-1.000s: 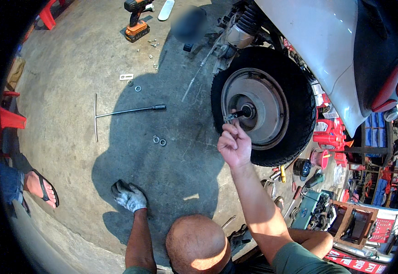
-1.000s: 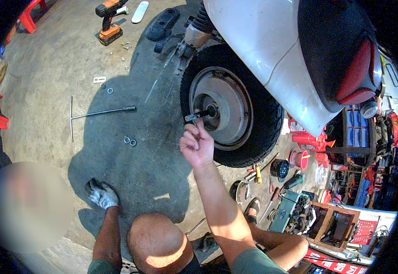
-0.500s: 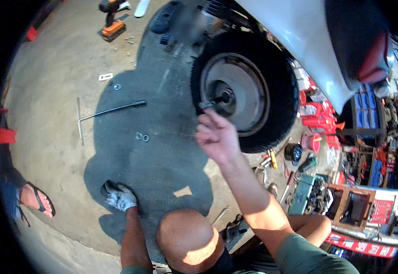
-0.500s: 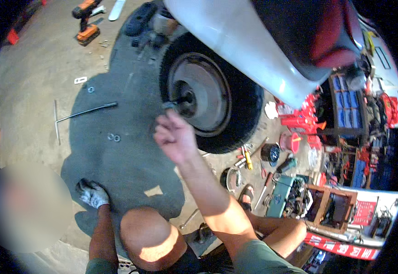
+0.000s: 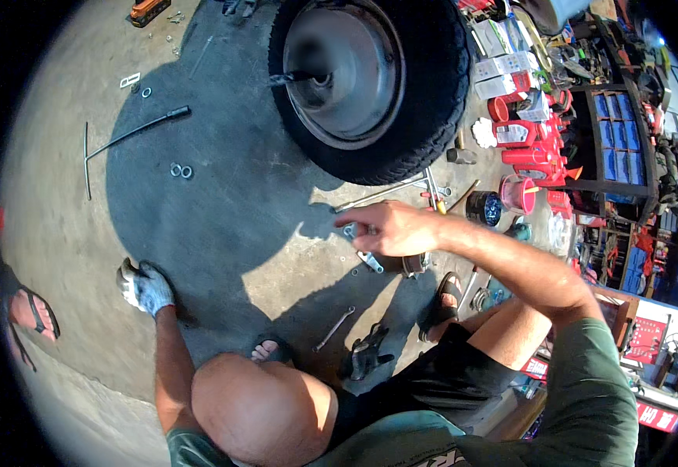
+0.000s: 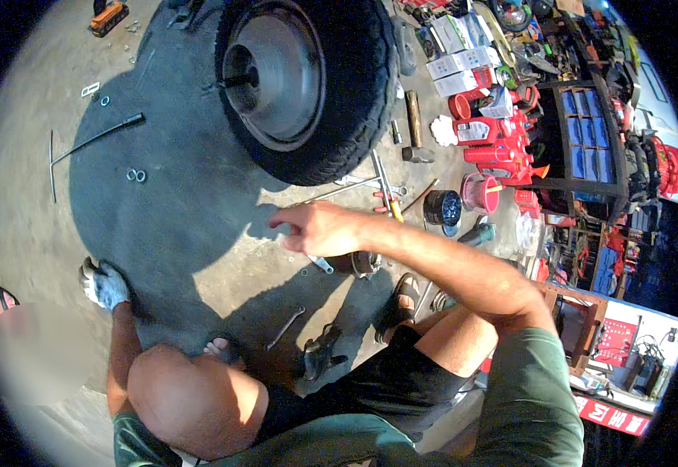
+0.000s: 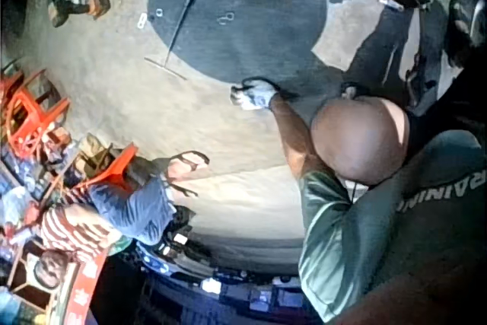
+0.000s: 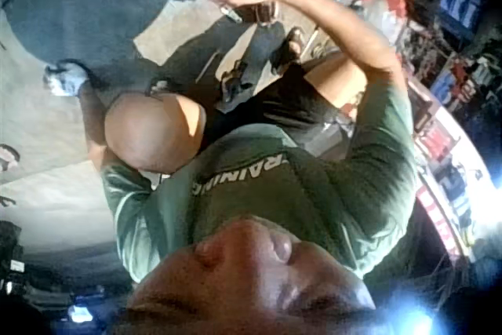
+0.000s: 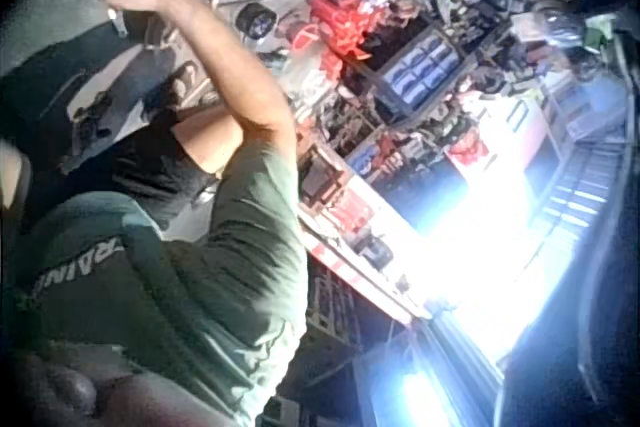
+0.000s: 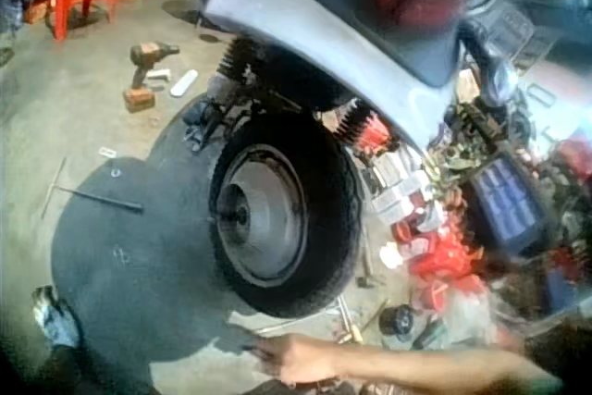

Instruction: The person cleans and assembles motorcycle brake components by hand, applying grease and attaching a brake shoe to the hub before pointing at the wheel assembly.

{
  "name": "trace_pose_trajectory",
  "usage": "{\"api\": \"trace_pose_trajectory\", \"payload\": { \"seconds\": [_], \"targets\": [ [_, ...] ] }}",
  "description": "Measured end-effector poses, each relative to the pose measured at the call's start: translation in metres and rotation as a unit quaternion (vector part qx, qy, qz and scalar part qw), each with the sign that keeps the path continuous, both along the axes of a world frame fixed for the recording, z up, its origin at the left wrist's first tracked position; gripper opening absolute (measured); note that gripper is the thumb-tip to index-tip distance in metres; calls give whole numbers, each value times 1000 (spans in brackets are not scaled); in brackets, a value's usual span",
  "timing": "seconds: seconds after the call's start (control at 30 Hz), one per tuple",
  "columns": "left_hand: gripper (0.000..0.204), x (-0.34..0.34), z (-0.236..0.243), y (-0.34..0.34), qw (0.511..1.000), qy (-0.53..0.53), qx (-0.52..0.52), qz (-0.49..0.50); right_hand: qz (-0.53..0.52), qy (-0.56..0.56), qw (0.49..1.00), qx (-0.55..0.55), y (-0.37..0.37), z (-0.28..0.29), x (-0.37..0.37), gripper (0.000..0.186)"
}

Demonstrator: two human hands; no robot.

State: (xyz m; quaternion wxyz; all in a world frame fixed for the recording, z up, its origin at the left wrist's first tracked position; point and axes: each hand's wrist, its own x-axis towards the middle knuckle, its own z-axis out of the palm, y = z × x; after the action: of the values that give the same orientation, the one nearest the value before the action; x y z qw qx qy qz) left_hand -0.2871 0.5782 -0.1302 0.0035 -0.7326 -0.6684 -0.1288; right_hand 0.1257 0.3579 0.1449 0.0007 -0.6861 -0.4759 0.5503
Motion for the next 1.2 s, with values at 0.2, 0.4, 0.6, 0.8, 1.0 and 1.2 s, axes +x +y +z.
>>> {"api": "trace_pose_trajectory", "payload": {
  "seconds": [0.2,0.4,0.6,0.8,1.0,1.2],
  "targets": [
    [40,-10,20,6,994,-12,-104,-38,62,-46,997,5,-82,7,71,47],
    [35,7,43,-11,953,-59,-278,-106,90,-96,989,68,-203,-14,127,44],
    [24,90,85,-49,860,78,-386,-325,26,-65,996,58,-336,-61,165,36],
    [22,256,161,-141,804,138,-395,-422,-39,9,998,56,-428,-104,180,46],
    [16,300,161,-203,795,74,-387,-461,-97,73,983,139,-444,-142,156,43],
    [20,257,148,-259,755,119,-445,-466,-53,40,982,178,-435,-118,169,41]
  ]
}}
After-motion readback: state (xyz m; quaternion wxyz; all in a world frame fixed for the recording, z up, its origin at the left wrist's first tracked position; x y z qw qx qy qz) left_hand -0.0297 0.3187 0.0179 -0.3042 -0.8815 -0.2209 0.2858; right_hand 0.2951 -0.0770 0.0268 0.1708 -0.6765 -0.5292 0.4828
